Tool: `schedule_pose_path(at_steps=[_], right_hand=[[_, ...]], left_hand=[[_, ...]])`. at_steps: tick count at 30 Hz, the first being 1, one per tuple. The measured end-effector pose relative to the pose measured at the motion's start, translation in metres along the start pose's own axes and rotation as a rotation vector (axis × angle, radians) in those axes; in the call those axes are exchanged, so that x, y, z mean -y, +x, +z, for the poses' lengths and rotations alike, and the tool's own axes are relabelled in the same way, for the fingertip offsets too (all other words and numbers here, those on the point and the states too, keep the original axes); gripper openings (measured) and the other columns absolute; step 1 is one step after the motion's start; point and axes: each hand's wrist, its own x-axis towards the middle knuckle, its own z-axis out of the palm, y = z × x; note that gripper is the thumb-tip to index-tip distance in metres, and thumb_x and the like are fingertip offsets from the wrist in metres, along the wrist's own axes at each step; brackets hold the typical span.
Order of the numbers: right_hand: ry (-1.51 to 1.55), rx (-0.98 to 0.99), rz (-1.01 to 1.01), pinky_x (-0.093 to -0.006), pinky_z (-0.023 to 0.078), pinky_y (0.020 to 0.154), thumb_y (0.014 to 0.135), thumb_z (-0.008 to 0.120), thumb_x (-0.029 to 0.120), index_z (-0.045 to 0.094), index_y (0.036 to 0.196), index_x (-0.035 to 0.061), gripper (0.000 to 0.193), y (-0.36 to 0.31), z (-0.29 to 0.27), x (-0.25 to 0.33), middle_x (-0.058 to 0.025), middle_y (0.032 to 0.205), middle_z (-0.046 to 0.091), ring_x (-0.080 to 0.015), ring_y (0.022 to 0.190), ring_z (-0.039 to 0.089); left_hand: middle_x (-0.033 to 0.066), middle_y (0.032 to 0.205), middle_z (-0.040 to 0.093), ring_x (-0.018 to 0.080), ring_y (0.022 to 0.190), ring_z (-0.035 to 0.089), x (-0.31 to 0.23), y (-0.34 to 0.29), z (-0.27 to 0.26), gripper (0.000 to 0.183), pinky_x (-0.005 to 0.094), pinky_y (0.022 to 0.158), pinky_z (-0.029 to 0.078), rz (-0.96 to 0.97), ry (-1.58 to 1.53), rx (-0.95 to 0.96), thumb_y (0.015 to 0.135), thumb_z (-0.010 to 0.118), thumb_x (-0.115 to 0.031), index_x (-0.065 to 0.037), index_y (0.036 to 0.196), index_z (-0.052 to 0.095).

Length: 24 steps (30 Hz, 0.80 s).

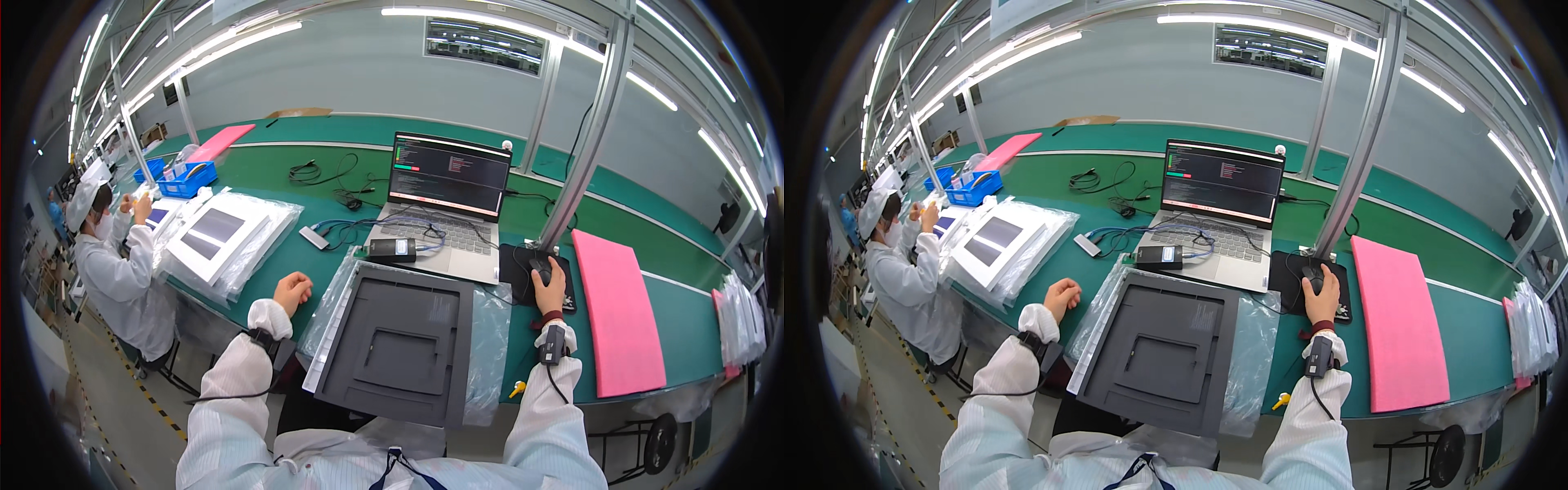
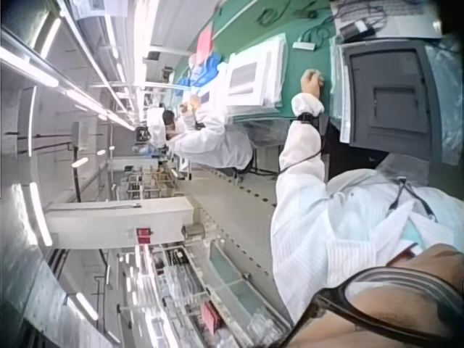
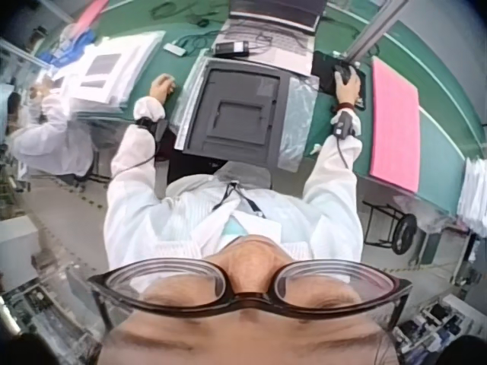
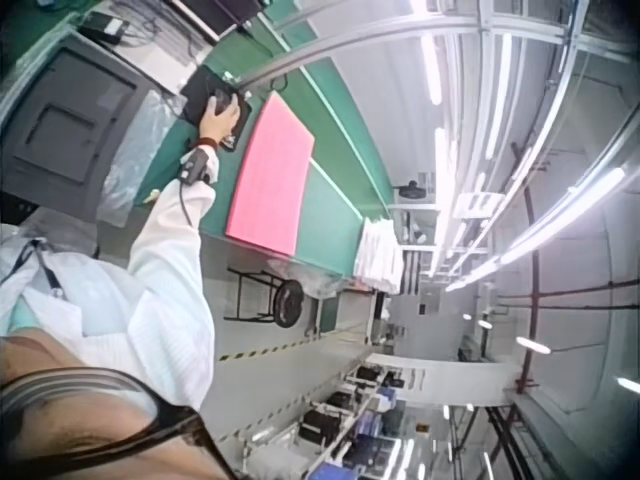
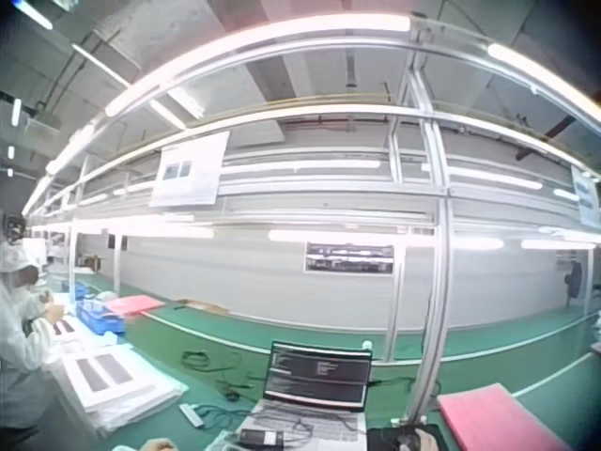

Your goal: Connecting and testing electronic components using a laptop and a specialized scanner in a manufacturing environment.

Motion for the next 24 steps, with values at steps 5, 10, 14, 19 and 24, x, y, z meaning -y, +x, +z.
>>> schedule_pose_path(at_steps=[5,10,14,19,24], right_hand=[[0.036,-0.019,-0.030,-0.0413,0.032,0.100,0.080,0.063,0.033,0.047,0.127,0.0158,0.052,0.004,0.002,0.002,-0.0189,0.127,0.042,-0.0341,0.120,0.039],[0.075,-0.015,-0.024,-0.0399,0.033,0.100,0.081,0.062,0.032,0.048,0.126,0.0137,0.051,0.005,0.000,0.004,-0.0185,0.125,0.044,-0.0335,0.119,0.040],[0.101,-0.024,-0.023,-0.0398,0.034,0.099,0.081,0.062,0.029,0.049,0.124,0.0114,0.048,0.004,-0.002,0.006,-0.0164,0.122,0.047,-0.0324,0.117,0.042],[0.096,-0.019,-0.018,-0.0390,0.033,0.099,0.082,0.061,0.030,0.049,0.124,0.0115,0.048,0.001,-0.005,0.002,-0.0159,0.122,0.047,-0.0316,0.116,0.043],[0.110,0.019,0.012,-0.0392,0.035,0.098,0.084,0.060,0.030,0.048,0.126,0.0121,0.047,0.000,-0.006,0.003,-0.0172,0.123,0.047,-0.0321,0.116,0.044]], left_hand=[[0.0004,0.060,0.052,0.0070,0.052,0.046,0.006,-0.051,-0.018,0.013,0.0218,0.049,0.035,0.108,0.075,-0.209,0.083,0.056,-0.012,-0.002,0.075,0.055],[-0.0014,0.054,0.044,0.0049,0.050,0.040,0.010,-0.060,-0.004,0.024,0.0243,0.046,0.031,0.199,0.222,-0.512,0.084,0.057,-0.014,-0.001,0.066,0.050],[0.0002,0.050,0.041,0.0062,0.048,0.037,0.002,-0.063,-0.001,0.027,0.0273,0.045,0.030,0.212,0.344,-0.571,0.084,0.057,-0.015,0.001,0.064,0.049],[0.0007,0.049,0.041,0.0067,0.047,0.037,-0.003,-0.067,0.000,0.026,0.0278,0.044,0.030,0.193,0.342,-0.553,0.084,0.057,-0.015,0.001,0.064,0.050],[0.0012,0.049,0.042,0.0069,0.048,0.038,-0.001,-0.068,-0.001,0.026,0.0283,0.045,0.031,0.189,0.381,-0.561,0.084,0.057,-0.015,0.002,0.065,0.050]])
